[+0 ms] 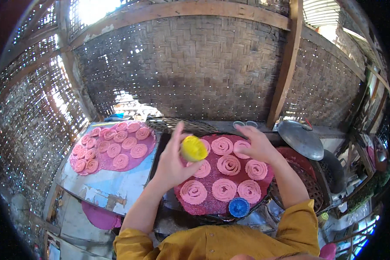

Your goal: The person arranges pink rolled fabric items on a purple circular mat, placing small colored plastic cups among them. They repeatedly lift and lower a perforated metal grid over the arrangement and transfer items between mats.

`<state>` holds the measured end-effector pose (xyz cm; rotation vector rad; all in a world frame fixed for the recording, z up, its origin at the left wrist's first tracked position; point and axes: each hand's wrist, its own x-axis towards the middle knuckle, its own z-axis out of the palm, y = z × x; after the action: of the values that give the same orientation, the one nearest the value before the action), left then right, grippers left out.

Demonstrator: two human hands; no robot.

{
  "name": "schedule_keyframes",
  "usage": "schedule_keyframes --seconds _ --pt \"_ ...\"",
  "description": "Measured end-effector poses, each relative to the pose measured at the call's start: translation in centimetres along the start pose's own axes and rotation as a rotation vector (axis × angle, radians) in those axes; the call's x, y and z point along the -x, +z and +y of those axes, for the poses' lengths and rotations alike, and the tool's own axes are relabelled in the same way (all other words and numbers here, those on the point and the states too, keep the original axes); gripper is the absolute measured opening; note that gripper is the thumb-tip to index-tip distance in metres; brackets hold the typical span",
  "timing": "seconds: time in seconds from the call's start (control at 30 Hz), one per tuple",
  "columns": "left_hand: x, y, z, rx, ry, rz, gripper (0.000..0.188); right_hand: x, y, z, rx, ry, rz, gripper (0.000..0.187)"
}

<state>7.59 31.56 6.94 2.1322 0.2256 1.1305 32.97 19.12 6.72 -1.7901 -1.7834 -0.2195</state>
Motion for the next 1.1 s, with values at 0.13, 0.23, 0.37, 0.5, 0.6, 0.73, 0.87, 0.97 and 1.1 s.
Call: schedule_keyframes --seconds 0.13,0.23,0.37,0.5,0.6,0.73,0.87,0.97,1.1 --pt "-2.9 0.9 0.5 -0.225 0.148 -0.083 0.088 -5.2 0.0 -6.3 -0.434 -0.092 -0.196 0.061" --pt "-3.0 0.4 -0.7 -0.242 0.102 -0.058 0.088 -7.3 1.0 -7.1 -0.566 -0.068 -0.307 0.053" --pt "-0.9 -1.1 -3.5 -0.188 -0.138 -0.024 0.091 -9.3 4.0 -4.4 -0.427 0.083 -0.274 0.055" --pt "2.5 -2.2 -7.3 -0.100 -0.318 -0.030 0.097 -10.9 6.1 -0.1 0.052 0.218 -0.388 0.061" --pt "4.8 -2.5 -7.8 -0.064 -0.371 -0.126 0.099 -11.2 9.5 4.0 0.214 0.219 -0.323 0.064" --pt "6.4 -2.8 -7.0 -0.067 -0.351 -0.192 0.101 -11.7 11.2 4.1 0.279 0.219 -0.359 0.078" --pt "6.6 -2.6 -6.9 -0.038 -0.324 -0.222 0.099 -11.2 11.4 3.8 0.308 0.245 -0.447 0.080" --pt "6.6 -2.6 -6.9 -0.046 -0.310 -0.221 0.100 -11.0 11.3 2.7 0.298 0.262 -0.478 0.084" --pt "6.2 -2.5 -6.7 0.019 -0.356 -0.292 0.102 -10.1 10.2 2.3 0.228 0.253 -0.342 0.088"
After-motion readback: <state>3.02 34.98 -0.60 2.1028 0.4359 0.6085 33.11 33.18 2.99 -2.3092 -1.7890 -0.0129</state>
